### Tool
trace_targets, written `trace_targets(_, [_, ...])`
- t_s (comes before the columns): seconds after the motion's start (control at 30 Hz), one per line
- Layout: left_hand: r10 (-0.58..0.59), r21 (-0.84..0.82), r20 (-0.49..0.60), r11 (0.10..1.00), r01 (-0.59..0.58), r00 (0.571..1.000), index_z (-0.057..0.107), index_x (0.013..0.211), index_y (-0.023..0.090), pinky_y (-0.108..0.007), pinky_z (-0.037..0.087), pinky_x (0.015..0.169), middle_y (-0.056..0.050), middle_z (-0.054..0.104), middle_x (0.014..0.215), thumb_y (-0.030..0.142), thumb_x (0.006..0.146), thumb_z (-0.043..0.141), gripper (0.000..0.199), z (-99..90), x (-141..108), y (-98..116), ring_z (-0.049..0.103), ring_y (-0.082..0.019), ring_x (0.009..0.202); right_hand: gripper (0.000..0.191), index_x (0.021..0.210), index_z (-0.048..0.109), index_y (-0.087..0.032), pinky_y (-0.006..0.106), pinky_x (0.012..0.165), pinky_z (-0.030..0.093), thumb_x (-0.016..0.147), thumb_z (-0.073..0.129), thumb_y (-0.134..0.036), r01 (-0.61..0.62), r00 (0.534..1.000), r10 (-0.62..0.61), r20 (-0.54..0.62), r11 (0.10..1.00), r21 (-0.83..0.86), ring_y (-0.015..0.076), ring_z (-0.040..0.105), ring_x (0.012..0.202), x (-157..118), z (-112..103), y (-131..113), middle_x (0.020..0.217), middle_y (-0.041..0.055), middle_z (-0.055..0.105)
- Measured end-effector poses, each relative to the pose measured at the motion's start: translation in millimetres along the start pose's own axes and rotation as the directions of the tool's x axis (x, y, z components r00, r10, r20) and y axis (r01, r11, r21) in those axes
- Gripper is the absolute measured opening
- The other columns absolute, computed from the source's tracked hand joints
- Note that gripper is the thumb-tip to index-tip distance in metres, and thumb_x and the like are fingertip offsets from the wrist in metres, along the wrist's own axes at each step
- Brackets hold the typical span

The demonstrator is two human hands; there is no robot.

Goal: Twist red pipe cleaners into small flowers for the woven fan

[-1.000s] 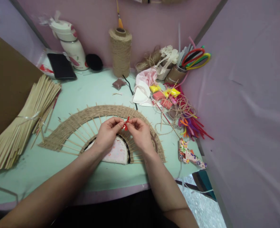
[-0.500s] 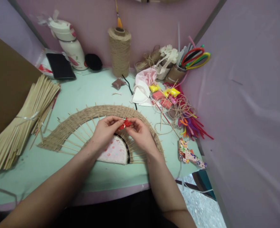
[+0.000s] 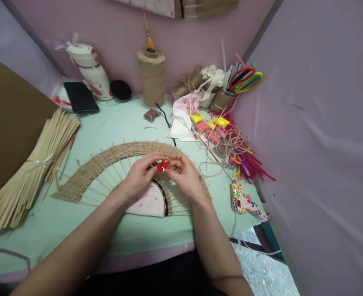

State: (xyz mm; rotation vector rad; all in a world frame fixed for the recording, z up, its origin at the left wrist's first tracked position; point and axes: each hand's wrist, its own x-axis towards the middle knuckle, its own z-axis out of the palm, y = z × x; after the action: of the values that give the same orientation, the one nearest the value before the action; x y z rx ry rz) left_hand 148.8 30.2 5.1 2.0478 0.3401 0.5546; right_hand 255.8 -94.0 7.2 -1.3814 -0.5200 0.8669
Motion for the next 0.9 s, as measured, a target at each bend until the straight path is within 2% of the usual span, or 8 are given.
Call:
trace_targets(0.13, [-0.022, 0.068, -0.017, 0.997, 0.023, 1.000, 0.069, 0.092, 0.019, -0.036, 0.046, 0.094, -0.009, 0.054, 0.132, 0.014, 0.085, 0.050, 0.021, -1.2, 0, 1, 0.054, -0.022, 0.117, 0.038, 0.100, 0.050, -0.023, 0.027, 0.072, 0.046, 0.070, 0.073, -0.025, 0.028, 0.999, -0.027, -0.042, 0.999, 0.032, 0.0120, 0.060, 0.073, -1, -2, 0, 0.080, -0.0035, 0.064])
trace_targets(0.2, [-0.013, 0.078, -0.015, 0.997, 0.014, 1.000, 0.070, 0.086, 0.019, -0.035, 0.046, 0.092, -0.009, 0.054, 0.130, 0.017, 0.085, 0.052, 0.018, -1.8, -1, 2, 0.054, -0.022, 0.116, 0.037, 0.100, 0.050, -0.023, 0.026, 0.072, 0.046, 0.070, 0.072, -0.025, 0.043, 0.998, -0.041, -0.051, 0.998, 0.035, 0.0117, 0.059, 0.074, 0, -2, 1, 0.081, -0.0032, 0.064])
trace_targets(0.33, [0.003, 0.044, -0.015, 0.999, -0.003, 1.000, 0.069, 0.081, 0.019, -0.030, 0.046, 0.081, -0.006, 0.066, 0.098, 0.014, 0.083, 0.054, 0.016, -0.3, -1, 2, 0.060, -0.017, 0.092, 0.036, 0.099, 0.050, -0.023, 0.026, 0.073, 0.046, 0.071, 0.072, -0.025, 0.079, 0.995, -0.078, -0.066, 0.997, 0.018, 0.0117, 0.059, 0.074, 1, -1, 3, 0.082, -0.0029, 0.063])
trace_targets(0.4, [-0.028, 0.022, -0.033, 0.999, 0.029, 0.999, 0.069, 0.080, 0.018, -0.027, 0.043, 0.073, -0.002, 0.065, 0.079, 0.013, 0.083, 0.054, 0.016, 1.2, -1, 3, 0.058, -0.015, 0.078, 0.035, 0.098, 0.051, -0.022, 0.026, 0.073, 0.047, 0.071, 0.072, -0.026, 0.106, 0.991, -0.105, -0.082, 0.994, 0.002, 0.0119, 0.059, 0.075, 0, 2, 2, 0.082, -0.0028, 0.063])
trace_targets(0.47, [-0.075, -0.010, -0.067, 0.997, 0.074, 0.995, 0.070, 0.079, 0.019, -0.026, 0.041, 0.068, -0.001, 0.063, 0.073, 0.014, 0.083, 0.054, 0.017, 2.3, -2, 4, 0.056, -0.014, 0.073, 0.033, 0.097, 0.051, -0.023, 0.026, 0.074, 0.048, 0.072, 0.072, -0.026, 0.139, 0.985, -0.139, -0.099, 0.990, -0.007, 0.0123, 0.060, 0.077, -1, 6, 1, 0.083, -0.0021, 0.063])
trace_targets(0.73, [-0.175, -0.264, -0.176, 0.956, 0.125, 0.969, 0.071, 0.078, 0.018, -0.025, 0.042, 0.071, -0.001, 0.065, 0.077, 0.022, 0.080, 0.059, 0.013, 3.6, 0, 6, 0.057, -0.015, 0.076, 0.028, 0.096, 0.057, -0.023, 0.029, 0.080, 0.050, 0.072, 0.072, -0.029, 0.225, 0.964, -0.222, -0.147, 0.974, 0.005, 0.0140, 0.061, 0.084, -4, 6, -3, 0.096, 0.0017, 0.064])
trace_targets(0.83, [-0.149, -0.280, -0.192, 0.956, 0.091, 0.970, 0.070, 0.079, 0.018, -0.025, 0.043, 0.072, -0.001, 0.065, 0.077, 0.023, 0.081, 0.058, 0.014, 2.8, 0, 6, 0.058, -0.015, 0.077, 0.022, 0.093, 0.062, -0.021, 0.031, 0.083, 0.049, 0.077, 0.067, -0.034, 0.235, 0.960, -0.232, -0.159, 0.972, -0.003, 0.0165, 0.061, 0.089, -5, 5, -7, 0.093, 0.0026, 0.065])
trace_targets(0.9, [-0.098, -0.260, -0.203, 0.965, 0.043, 0.974, 0.070, 0.079, 0.018, -0.026, 0.044, 0.073, -0.002, 0.065, 0.077, 0.022, 0.082, 0.057, 0.014, -0.1, 0, 11, 0.058, -0.016, 0.077, 0.022, 0.092, 0.064, -0.021, 0.032, 0.081, 0.049, 0.079, 0.064, -0.038, 0.223, 0.962, -0.225, -0.153, 0.974, -0.032, 0.0164, 0.061, 0.085, -9, 7, -15, 0.090, 0.0026, 0.066])
